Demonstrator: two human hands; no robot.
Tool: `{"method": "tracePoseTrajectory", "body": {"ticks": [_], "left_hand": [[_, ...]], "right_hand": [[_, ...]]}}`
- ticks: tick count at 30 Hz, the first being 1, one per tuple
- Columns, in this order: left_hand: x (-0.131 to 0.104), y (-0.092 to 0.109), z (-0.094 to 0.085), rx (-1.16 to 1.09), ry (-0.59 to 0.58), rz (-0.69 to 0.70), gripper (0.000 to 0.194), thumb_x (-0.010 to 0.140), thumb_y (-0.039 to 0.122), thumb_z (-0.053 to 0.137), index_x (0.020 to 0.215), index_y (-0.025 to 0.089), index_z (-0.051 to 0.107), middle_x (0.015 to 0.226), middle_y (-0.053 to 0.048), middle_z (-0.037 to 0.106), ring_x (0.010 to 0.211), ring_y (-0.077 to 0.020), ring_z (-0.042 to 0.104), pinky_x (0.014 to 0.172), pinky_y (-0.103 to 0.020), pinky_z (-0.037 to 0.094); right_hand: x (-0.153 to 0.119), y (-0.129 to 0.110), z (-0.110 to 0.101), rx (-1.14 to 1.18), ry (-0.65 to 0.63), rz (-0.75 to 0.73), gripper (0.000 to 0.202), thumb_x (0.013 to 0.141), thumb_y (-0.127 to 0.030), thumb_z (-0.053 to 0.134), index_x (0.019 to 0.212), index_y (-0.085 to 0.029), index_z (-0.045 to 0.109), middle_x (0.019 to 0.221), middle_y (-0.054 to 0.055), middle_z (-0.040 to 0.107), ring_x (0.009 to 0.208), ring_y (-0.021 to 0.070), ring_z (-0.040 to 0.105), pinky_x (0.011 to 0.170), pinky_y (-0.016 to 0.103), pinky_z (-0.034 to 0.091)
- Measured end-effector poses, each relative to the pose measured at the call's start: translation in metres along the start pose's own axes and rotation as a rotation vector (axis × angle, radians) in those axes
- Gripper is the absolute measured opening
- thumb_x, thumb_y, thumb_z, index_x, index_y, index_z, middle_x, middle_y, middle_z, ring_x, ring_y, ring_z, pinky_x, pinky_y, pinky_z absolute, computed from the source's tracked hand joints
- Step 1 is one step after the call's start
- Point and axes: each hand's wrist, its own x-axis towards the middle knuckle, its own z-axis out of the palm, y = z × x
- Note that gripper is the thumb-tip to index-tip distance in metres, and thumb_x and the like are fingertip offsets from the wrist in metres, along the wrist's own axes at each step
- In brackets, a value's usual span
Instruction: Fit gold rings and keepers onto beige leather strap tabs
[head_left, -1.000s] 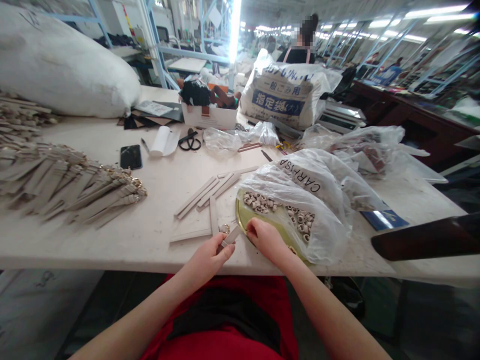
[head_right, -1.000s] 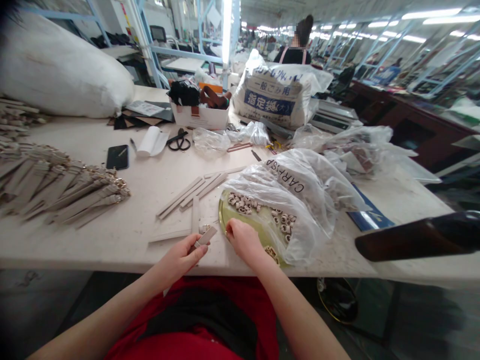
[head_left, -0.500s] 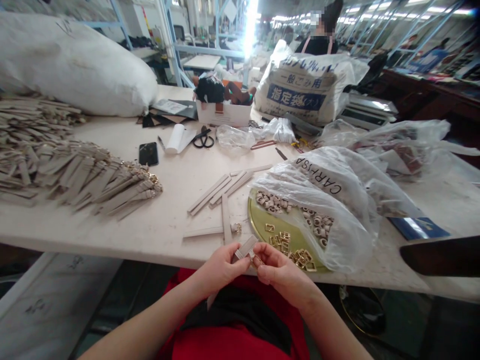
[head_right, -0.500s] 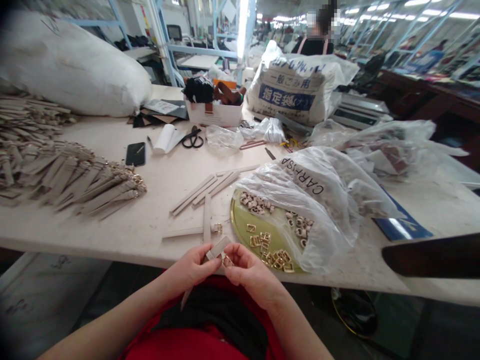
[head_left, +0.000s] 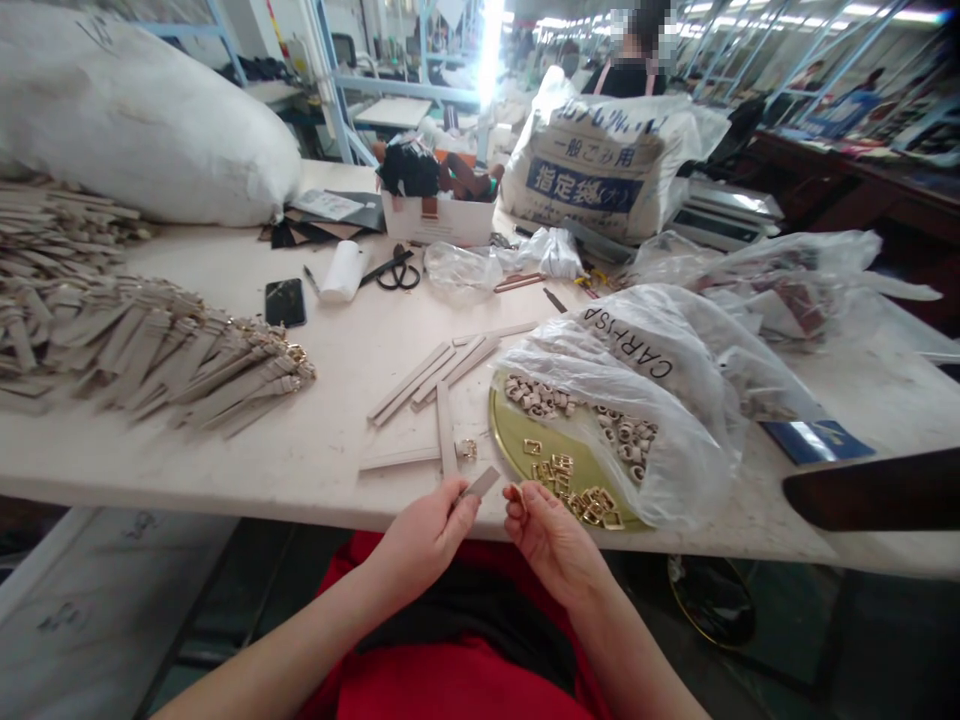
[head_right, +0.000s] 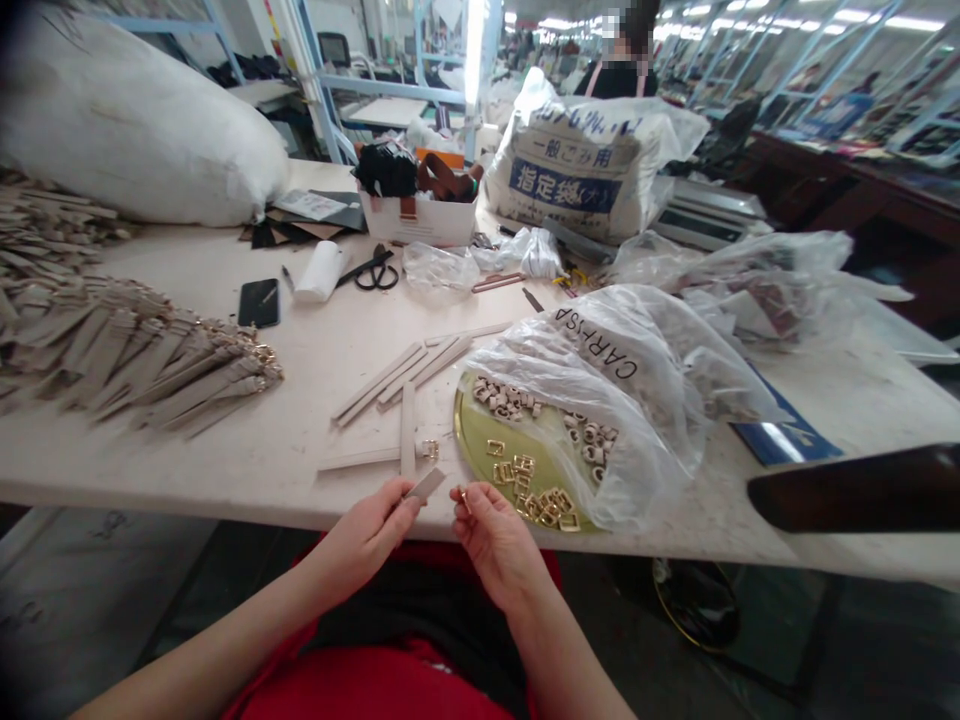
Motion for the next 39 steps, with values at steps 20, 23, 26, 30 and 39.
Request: {"method": "tracePoseTrajectory", "body": {"ticks": [20,23,26,30,39], "left_hand": [[-0.002,0.011,0.012,-0.167,-0.102,0.039,0.025,0.085,0.035,0.037,0.082,0.016,0.052,0.07,0.0,0.055,0.065,-0.0113,0.047,0.061,-0.021,0.036],[0.0,0.009,0.013,-0.29,-0.124,-0.002,0.029,0.084,0.041,0.038,0.079,0.015,0.052,0.062,0.003,0.05,0.054,-0.0083,0.043,0.052,-0.019,0.034],[0.001,0.004,0.015,-0.381,-0.17,-0.073,0.031,0.082,0.045,0.039,0.077,0.016,0.05,0.054,0.006,0.045,0.043,-0.0056,0.037,0.043,-0.017,0.029],[0.004,-0.002,0.016,-0.461,-0.215,-0.138,0.026,0.08,0.042,0.042,0.075,0.016,0.048,0.058,0.005,0.049,0.037,-0.0031,0.034,0.037,-0.016,0.026],[0.002,-0.001,0.014,-0.257,-0.143,-0.107,0.023,0.076,0.035,0.044,0.064,0.016,0.045,0.056,0.006,0.042,0.048,-0.006,0.037,0.042,-0.017,0.028]], "right_hand": [[-0.004,0.017,0.012,-0.181,0.047,-0.272,0.021,0.068,-0.031,0.07,0.076,-0.018,0.056,0.064,-0.005,0.052,0.054,0.0067,0.045,0.053,0.019,0.038],[-0.008,0.025,0.01,-0.343,0.053,-0.342,0.02,0.073,-0.034,0.066,0.082,-0.019,0.056,0.065,-0.004,0.051,0.057,0.0085,0.045,0.056,0.021,0.038],[-0.012,0.026,0.007,-0.505,0.073,-0.403,0.019,0.076,-0.036,0.061,0.077,-0.018,0.054,0.065,-0.004,0.05,0.058,0.0089,0.043,0.058,0.022,0.037],[-0.014,0.023,0.004,-0.607,0.104,-0.417,0.025,0.082,-0.04,0.051,0.07,-0.019,0.05,0.06,-0.004,0.045,0.055,0.0096,0.04,0.054,0.022,0.035],[-0.02,0.02,0.001,-1.091,0.105,-0.778,0.005,0.075,-0.024,0.061,0.071,-0.022,0.059,0.074,0.001,0.054,0.072,0.0157,0.049,0.067,0.027,0.037]]}}
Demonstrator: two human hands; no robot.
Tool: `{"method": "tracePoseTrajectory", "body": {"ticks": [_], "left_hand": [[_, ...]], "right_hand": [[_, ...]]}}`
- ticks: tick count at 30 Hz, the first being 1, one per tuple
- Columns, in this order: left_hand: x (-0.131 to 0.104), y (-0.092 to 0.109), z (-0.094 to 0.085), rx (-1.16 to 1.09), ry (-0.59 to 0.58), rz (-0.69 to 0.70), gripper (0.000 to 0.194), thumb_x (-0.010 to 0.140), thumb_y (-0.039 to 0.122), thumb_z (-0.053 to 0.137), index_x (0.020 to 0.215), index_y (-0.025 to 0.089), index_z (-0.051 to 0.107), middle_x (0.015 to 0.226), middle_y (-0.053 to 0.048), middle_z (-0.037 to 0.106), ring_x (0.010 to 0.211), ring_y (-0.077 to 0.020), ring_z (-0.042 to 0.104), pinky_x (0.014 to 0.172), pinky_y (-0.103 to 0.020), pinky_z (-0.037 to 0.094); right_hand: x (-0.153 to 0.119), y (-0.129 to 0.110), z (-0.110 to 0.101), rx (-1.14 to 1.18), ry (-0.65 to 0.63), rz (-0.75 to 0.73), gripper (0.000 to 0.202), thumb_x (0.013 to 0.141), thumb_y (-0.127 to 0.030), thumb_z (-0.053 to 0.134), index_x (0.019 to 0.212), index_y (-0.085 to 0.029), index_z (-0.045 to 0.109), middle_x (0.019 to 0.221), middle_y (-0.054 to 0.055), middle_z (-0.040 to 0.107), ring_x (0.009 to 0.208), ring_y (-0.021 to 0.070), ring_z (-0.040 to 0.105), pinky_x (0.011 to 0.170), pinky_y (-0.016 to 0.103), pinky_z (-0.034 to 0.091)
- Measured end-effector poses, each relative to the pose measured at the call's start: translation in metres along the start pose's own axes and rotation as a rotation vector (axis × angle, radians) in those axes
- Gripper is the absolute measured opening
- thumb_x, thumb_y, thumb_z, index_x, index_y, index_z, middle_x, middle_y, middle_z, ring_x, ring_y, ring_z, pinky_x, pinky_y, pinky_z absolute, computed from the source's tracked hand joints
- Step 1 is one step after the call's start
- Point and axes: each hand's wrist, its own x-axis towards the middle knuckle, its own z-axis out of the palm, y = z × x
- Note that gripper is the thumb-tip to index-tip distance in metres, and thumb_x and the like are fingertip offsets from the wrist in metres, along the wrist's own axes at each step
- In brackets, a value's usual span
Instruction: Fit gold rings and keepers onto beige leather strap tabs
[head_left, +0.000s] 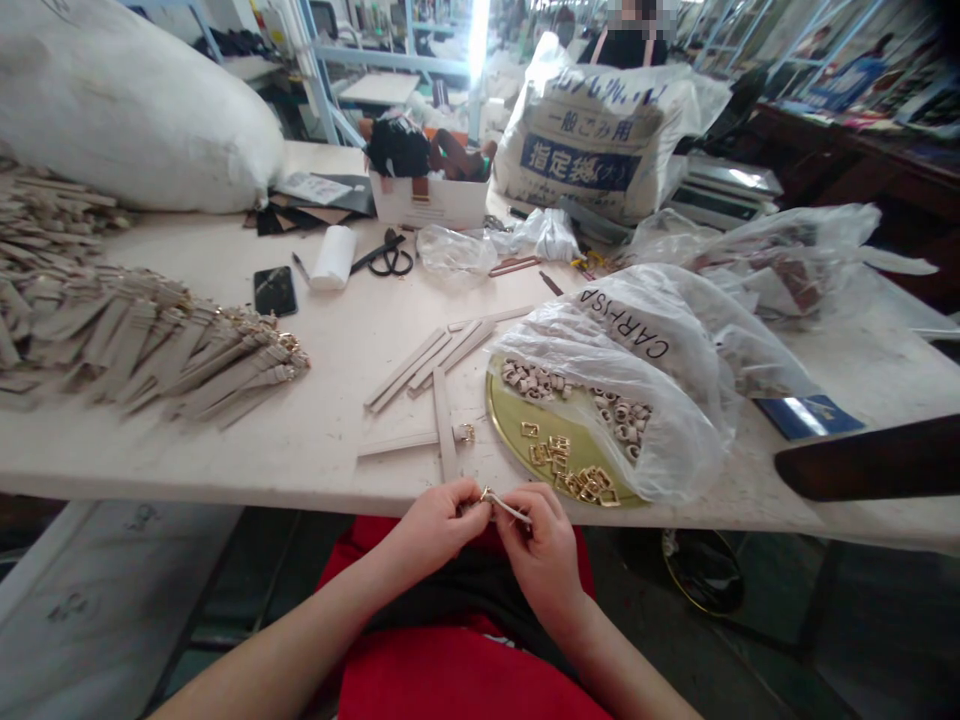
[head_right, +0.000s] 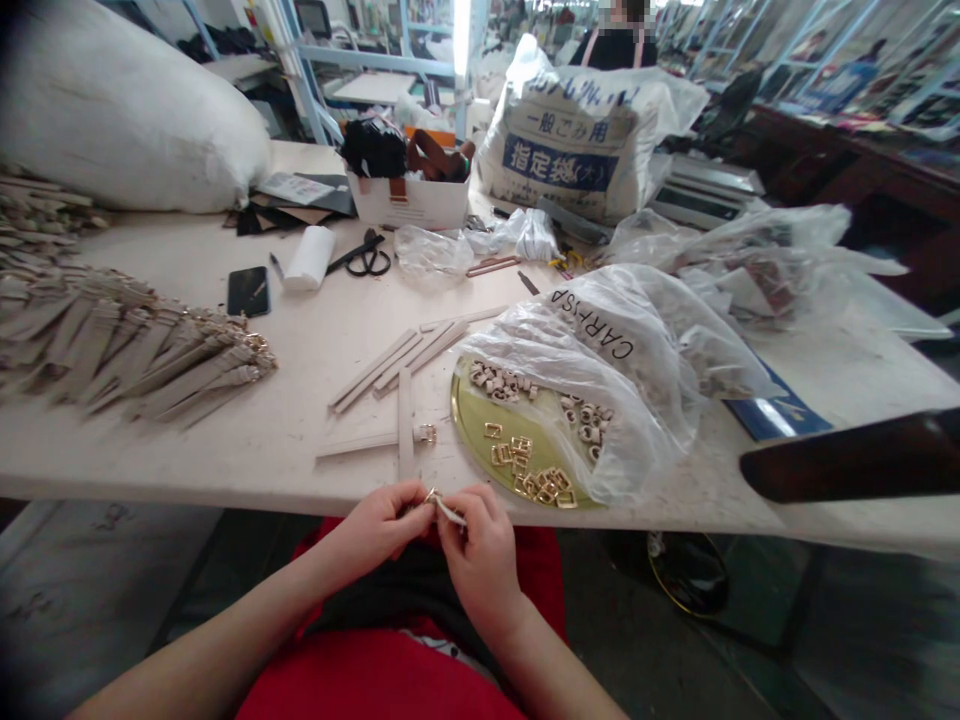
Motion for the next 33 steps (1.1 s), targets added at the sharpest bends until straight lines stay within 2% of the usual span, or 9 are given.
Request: {"method": "tracePoseTrajectory", "body": {"ticks": [3,6,12,14,18,21,22,27,33], "left_hand": [[-0.003,0.006,-0.003,0.102,0.051,0.09,0.029,0.077,0.038,0.046,0.059,0.015,0.045,0.056,0.005,0.04,0.055,-0.0075,0.038,0.049,-0.018,0.029],[0.0,0.006,-0.005,0.077,0.03,0.073,0.034,0.077,0.045,0.047,0.06,0.015,0.045,0.054,0.005,0.042,0.051,-0.0074,0.039,0.047,-0.018,0.029],[0.012,0.001,-0.01,-0.177,-0.025,0.073,0.029,0.075,0.038,0.051,0.095,0.017,0.048,0.06,0.006,0.05,0.044,-0.0063,0.043,0.043,-0.017,0.031],[0.012,0.003,-0.012,-0.126,-0.032,0.092,0.026,0.078,0.039,0.047,0.091,0.017,0.051,0.059,0.006,0.05,0.045,-0.0058,0.041,0.044,-0.017,0.03],[0.014,0.009,-0.015,-0.101,0.097,0.078,0.026,0.08,0.042,0.044,0.08,0.017,0.051,0.054,0.007,0.047,0.043,-0.0055,0.038,0.044,-0.017,0.03],[0.015,0.012,-0.015,-0.116,0.108,0.079,0.027,0.079,0.043,0.045,0.079,0.017,0.05,0.052,0.007,0.045,0.042,-0.0055,0.036,0.043,-0.017,0.029],[0.015,0.012,-0.014,-0.118,0.097,0.078,0.027,0.079,0.043,0.045,0.079,0.017,0.05,0.052,0.007,0.045,0.042,-0.0055,0.035,0.043,-0.017,0.028],[0.014,0.007,-0.016,-0.115,0.084,0.052,0.026,0.079,0.043,0.045,0.079,0.017,0.05,0.05,0.008,0.043,0.041,-0.0055,0.034,0.042,-0.017,0.028],[0.023,0.001,-0.017,-0.154,0.118,0.057,0.03,0.079,0.045,0.044,0.082,0.016,0.049,0.051,0.007,0.043,0.041,-0.0054,0.033,0.041,-0.017,0.026]], "right_hand": [[0.004,0.0,-0.002,0.094,-0.038,0.097,0.009,0.074,-0.026,0.062,0.069,-0.021,0.055,0.066,-0.001,0.051,0.063,0.014,0.047,0.06,0.025,0.036],[0.01,0.0,-0.002,0.252,-0.124,0.25,0.015,0.074,-0.032,0.062,0.07,-0.02,0.052,0.06,-0.004,0.048,0.055,0.0115,0.042,0.053,0.023,0.035],[0.028,-0.012,-0.02,0.258,-0.415,0.186,0.022,0.081,-0.039,0.052,0.078,-0.018,0.059,0.065,-0.001,0.054,0.06,0.0118,0.047,0.057,0.023,0.037],[0.047,-0.012,-0.034,0.155,-0.401,0.14,0.024,0.082,-0.04,0.05,0.083,-0.018,0.06,0.066,0.0,0.055,0.059,0.0125,0.047,0.056,0.023,0.037],[0.108,-0.002,-0.058,-0.378,0.008,-0.131,0.018,0.083,-0.032,0.048,0.085,-0.019,0.061,0.078,0.003,0.06,0.073,0.0172,0.053,0.068,0.027,0.038],[0.15,0.01,-0.059,-0.9,-0.154,-0.136,0.019,0.084,-0.023,0.044,0.086,-0.017,0.062,0.086,0.006,0.063,0.08,0.0172,0.055,0.073,0.026,0.038],[0.159,0.014,-0.056,-0.972,-0.194,-0.127,0.018,0.083,-0.023,0.046,0.085,-0.017,0.063,0.086,0.006,0.063,0.079,0.0172,0.056,0.072,0.025,0.038],[0.172,0.027,-0.038,-1.097,-0.23,-0.128,0.018,0.084,-0.023,0.045,0.087,-0.017,0.062,0.09,0.009,0.06,0.078,0.0182,0.056,0.069,0.026,0.037],[0.168,0.024,-0.035,-1.179,-0.309,-0.138,0.022,0.085,-0.024,0.044,0.101,-0.018,0.058,0.102,0.009,0.058,0.088,0.0184,0.056,0.075,0.025,0.037]]}}
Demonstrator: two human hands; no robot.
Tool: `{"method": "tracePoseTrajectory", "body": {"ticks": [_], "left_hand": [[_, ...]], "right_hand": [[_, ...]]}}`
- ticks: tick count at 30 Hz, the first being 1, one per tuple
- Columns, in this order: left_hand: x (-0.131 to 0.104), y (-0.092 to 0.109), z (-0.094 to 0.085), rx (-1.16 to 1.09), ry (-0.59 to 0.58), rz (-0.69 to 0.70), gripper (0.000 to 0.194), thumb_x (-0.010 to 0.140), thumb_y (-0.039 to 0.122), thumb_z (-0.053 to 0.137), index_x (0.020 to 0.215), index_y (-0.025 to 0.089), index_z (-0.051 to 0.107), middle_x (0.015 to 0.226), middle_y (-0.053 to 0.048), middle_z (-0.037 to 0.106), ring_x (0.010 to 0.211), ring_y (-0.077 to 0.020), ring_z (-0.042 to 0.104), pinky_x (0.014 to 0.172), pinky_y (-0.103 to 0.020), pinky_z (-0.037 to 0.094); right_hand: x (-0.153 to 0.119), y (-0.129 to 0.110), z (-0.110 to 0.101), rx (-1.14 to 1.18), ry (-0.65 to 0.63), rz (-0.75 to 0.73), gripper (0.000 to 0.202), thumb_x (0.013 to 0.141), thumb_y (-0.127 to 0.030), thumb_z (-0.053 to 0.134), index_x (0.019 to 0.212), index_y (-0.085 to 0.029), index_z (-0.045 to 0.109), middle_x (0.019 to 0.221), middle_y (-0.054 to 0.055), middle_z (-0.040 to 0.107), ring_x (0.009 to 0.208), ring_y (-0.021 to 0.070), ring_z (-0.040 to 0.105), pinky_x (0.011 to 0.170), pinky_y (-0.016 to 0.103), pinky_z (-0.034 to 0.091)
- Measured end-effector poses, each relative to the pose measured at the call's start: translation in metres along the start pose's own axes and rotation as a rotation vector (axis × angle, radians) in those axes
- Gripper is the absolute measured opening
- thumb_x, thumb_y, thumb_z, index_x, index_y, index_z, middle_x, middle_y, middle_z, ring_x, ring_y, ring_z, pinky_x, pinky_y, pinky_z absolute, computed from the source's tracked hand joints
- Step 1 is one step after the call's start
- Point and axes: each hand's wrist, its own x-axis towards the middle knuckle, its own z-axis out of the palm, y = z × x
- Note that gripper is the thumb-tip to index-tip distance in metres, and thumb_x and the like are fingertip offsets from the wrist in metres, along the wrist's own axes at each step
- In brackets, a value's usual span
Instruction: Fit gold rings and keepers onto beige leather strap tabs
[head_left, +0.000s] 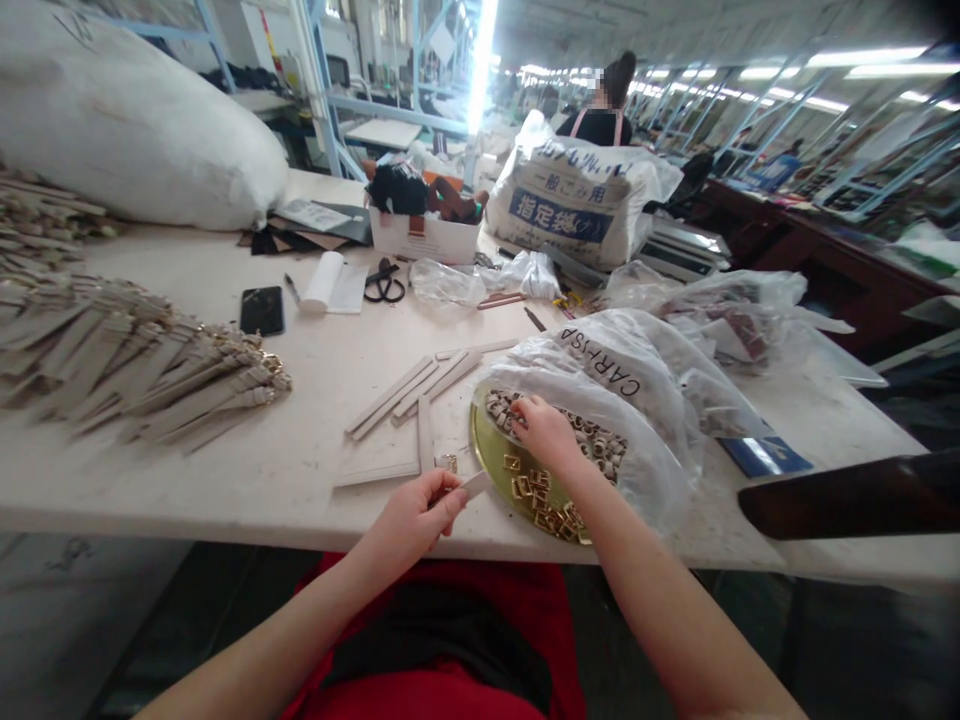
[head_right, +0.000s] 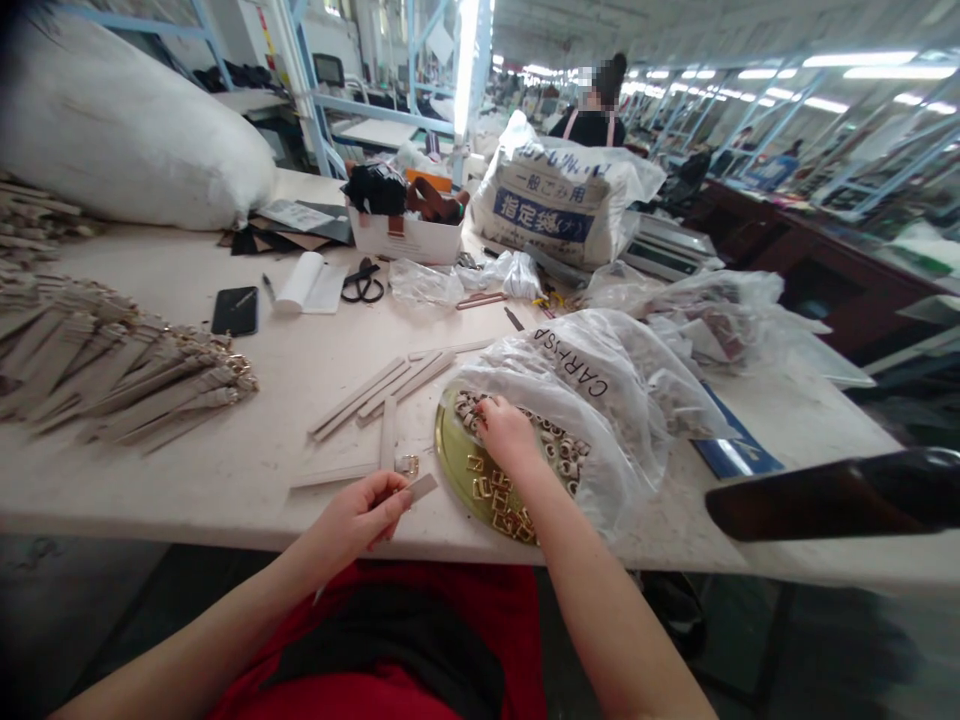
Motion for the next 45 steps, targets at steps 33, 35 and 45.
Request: {"method": "tracePoseTrajectory", "body": {"ticks": [33,35,45], "left_hand": [[0.009,0.019,0.007,-0.417,0.026,-0.095,0.031,0.071,0.046,0.055,0.069,0.018,0.042,0.042,0.009,0.039,0.034,-0.0027,0.029,0.034,-0.014,0.023],[0.007,0.018,0.006,-0.383,0.034,-0.108,0.032,0.071,0.046,0.055,0.067,0.018,0.041,0.041,0.01,0.039,0.033,-0.0027,0.028,0.033,-0.014,0.023],[0.002,0.013,0.005,-0.014,0.021,-0.02,0.021,0.075,0.035,0.05,0.065,0.017,0.044,0.043,0.01,0.038,0.035,-0.0028,0.029,0.038,-0.015,0.025]], "right_hand": [[-0.082,-0.054,-0.015,1.216,0.219,-0.141,0.01,0.079,-0.024,0.055,0.086,-0.021,0.062,0.083,0.002,0.055,0.076,0.014,0.053,0.069,0.026,0.043],[-0.082,-0.056,-0.011,1.252,0.252,-0.117,0.009,0.079,-0.026,0.056,0.08,-0.02,0.063,0.081,0.003,0.054,0.076,0.0144,0.053,0.068,0.026,0.043],[-0.095,-0.062,0.008,1.697,-0.033,0.252,0.022,0.066,-0.032,0.07,0.082,-0.019,0.062,0.075,-0.001,0.063,0.07,0.0119,0.055,0.07,0.026,0.043]]}}
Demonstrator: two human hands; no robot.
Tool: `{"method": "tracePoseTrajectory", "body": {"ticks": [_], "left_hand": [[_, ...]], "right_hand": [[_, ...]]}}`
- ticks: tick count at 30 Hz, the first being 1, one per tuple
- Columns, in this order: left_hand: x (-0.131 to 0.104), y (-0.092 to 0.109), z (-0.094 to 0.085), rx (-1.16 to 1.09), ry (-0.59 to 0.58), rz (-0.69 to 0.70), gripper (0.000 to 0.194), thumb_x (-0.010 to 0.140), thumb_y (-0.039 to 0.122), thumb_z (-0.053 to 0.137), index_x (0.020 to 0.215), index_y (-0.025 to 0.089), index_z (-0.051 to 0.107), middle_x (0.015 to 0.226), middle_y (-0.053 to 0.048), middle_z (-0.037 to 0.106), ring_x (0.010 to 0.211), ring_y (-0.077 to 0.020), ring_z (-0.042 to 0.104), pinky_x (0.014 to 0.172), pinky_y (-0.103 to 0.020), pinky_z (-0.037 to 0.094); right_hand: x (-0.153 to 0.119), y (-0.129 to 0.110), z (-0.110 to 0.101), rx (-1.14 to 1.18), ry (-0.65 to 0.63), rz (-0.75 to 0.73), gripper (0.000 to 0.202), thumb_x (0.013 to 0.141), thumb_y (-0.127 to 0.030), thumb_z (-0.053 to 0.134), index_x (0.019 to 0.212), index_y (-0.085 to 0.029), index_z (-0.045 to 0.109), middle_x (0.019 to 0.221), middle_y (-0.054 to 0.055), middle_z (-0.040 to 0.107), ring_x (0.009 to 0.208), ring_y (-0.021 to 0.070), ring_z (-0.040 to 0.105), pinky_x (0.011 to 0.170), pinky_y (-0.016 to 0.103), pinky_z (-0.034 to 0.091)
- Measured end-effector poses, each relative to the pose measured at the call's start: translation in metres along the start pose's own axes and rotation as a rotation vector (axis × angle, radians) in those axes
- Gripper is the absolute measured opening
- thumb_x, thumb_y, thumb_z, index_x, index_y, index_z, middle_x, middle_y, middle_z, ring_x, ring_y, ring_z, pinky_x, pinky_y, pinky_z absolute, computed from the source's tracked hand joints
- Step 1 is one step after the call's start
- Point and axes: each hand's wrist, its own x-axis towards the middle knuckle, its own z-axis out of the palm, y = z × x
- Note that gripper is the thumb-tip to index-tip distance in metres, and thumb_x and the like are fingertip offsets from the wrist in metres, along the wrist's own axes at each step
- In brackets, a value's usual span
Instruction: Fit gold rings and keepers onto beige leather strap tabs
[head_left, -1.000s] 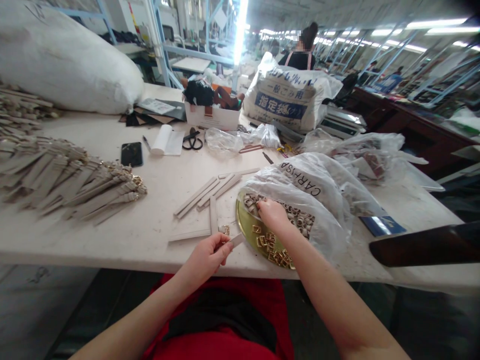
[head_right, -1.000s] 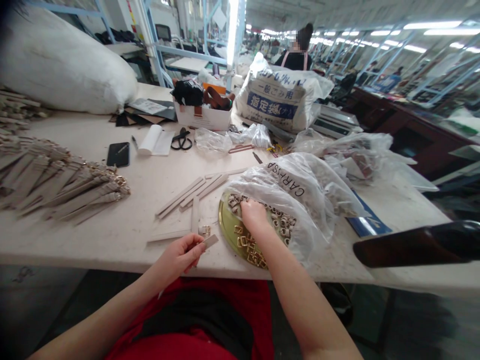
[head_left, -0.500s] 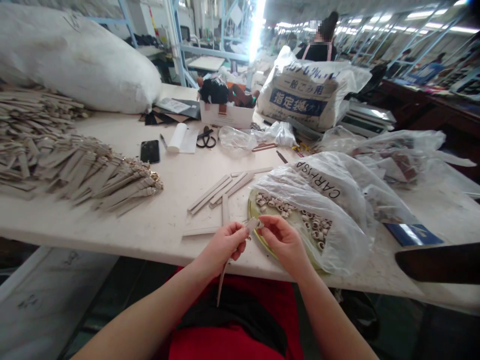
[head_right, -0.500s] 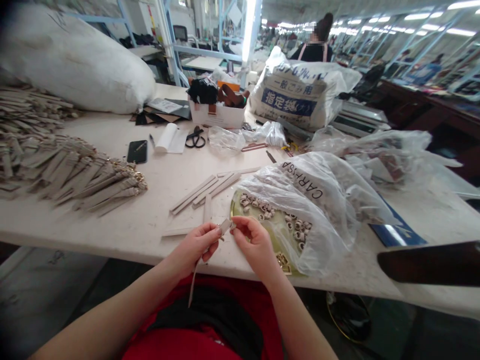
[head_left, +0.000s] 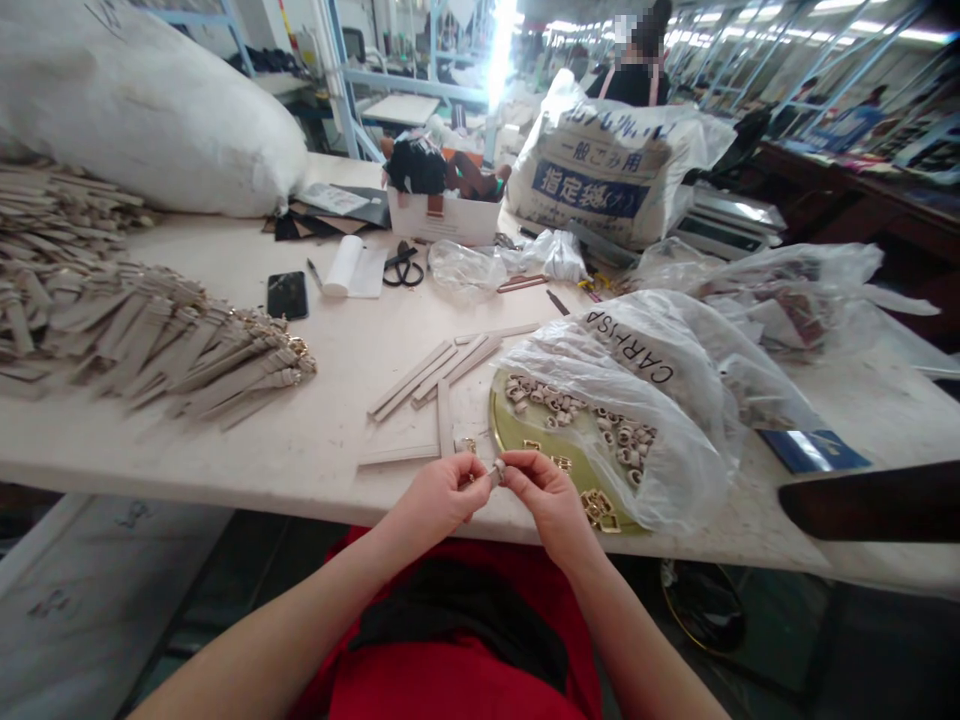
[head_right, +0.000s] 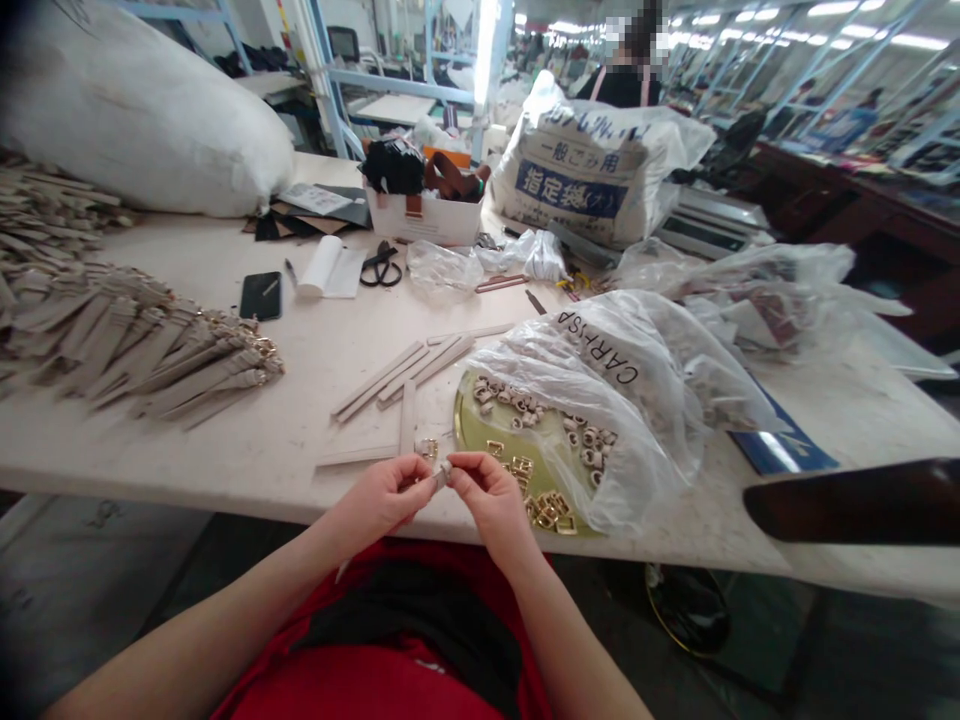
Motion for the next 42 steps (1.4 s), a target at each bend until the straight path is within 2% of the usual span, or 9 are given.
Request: {"method": "tracePoseTrajectory", "body": {"ticks": [7,12,16,20,24,30,34,38,42], "left_hand": [[-0.007,-0.001,-0.001,0.128,-0.011,0.117,0.02,0.08,0.035,0.045,0.074,0.017,0.049,0.053,0.006,0.048,0.046,-0.0058,0.04,0.047,-0.017,0.03],[-0.014,-0.004,-0.001,0.07,-0.033,0.163,0.021,0.081,0.021,0.041,0.102,0.019,0.044,0.075,0.002,0.06,0.059,-0.0074,0.05,0.057,-0.019,0.037],[-0.015,-0.007,-0.003,0.051,-0.02,0.14,0.019,0.082,0.021,0.04,0.101,0.018,0.042,0.073,0.001,0.061,0.062,-0.0086,0.053,0.059,-0.02,0.039],[-0.018,-0.005,-0.006,0.073,-0.013,0.122,0.018,0.082,0.025,0.043,0.099,0.017,0.042,0.072,0.001,0.061,0.062,-0.0101,0.053,0.06,-0.021,0.039],[-0.023,0.0,-0.007,0.201,0.013,0.114,0.021,0.081,0.029,0.046,0.099,0.019,0.045,0.072,0.001,0.061,0.065,-0.012,0.054,0.062,-0.023,0.039],[-0.024,0.003,-0.008,0.418,0.075,0.091,0.027,0.077,0.036,0.05,0.098,0.019,0.05,0.077,-0.001,0.062,0.07,-0.0157,0.055,0.063,-0.025,0.038],[-0.023,-0.003,-0.009,0.483,0.028,0.081,0.027,0.075,0.044,0.051,0.083,0.018,0.058,0.073,-0.002,0.062,0.066,-0.0158,0.054,0.057,-0.023,0.035],[-0.028,-0.003,-0.012,0.338,-0.048,0.071,0.023,0.075,0.038,0.053,0.083,0.017,0.059,0.077,-0.001,0.064,0.069,-0.0145,0.055,0.061,-0.022,0.038],[-0.033,0.003,-0.01,0.196,-0.103,0.027,0.027,0.072,0.034,0.057,0.093,0.016,0.059,0.076,0.0,0.063,0.067,-0.0132,0.055,0.06,-0.021,0.04]], "right_hand": [[-0.007,0.002,0.005,0.08,-0.005,0.034,0.028,0.065,-0.028,0.071,0.09,-0.022,0.061,0.077,-0.003,0.058,0.07,0.0096,0.053,0.069,0.023,0.041],[-0.01,0.004,0.008,0.103,0.009,0.071,0.027,0.067,-0.031,0.07,0.089,-0.021,0.06,0.078,-0.003,0.059,0.07,0.0108,0.053,0.069,0.024,0.041],[-0.02,-0.004,0.014,0.036,-0.097,0.059,0.023,0.068,-0.034,0.069,0.083,-0.019,0.06,0.071,-0.002,0.06,0.066,0.0123,0.054,0.068,0.026,0.042],[-0.025,-0.005,0.012,0.115,-0.079,0.01,0.03,0.077,-0.047,0.056,0.081,-0.018,0.064,0.075,0.002,0.061,0.071,0.0135,0.054,0.069,0.027,0.041],[-0.025,0.002,0.012,0.257,-0.059,0.154,0.025,0.071,-0.043,0.065,0.075,-0.019,0.063,0.067,-0.002,0.057,0.06,0.0089,0.047,0.059,0.021,0.039],[-0.029,0.005,0.013,0.413,-0.262,0.411,0.028,0.066,-0.041,0.069,0.077,-0.017,0.061,0.067,-0.002,0.053,0.055,0.0079,0.043,0.053,0.02,0.038],[-0.033,0.004,0.01,0.427,-0.259,0.466,0.026,0.062,-0.036,0.073,0.069,-0.017,0.056,0.065,-0.002,0.052,0.055,0.0087,0.044,0.053,0.021,0.039],[-0.032,0.006,0.009,0.342,-0.186,0.343,0.031,0.064,-0.043,0.069,0.067,-0.018,0.05,0.064,-0.002,0.053,0.058,0.0111,0.047,0.059,0.024,0.041],[-0.031,0.009,0.011,0.045,0.031,0.084,0.03,0.069,-0.042,0.065,0.066,-0.019,0.045,0.06,-0.005,0.046,0.055,0.0094,0.042,0.056,0.022,0.038]]}}
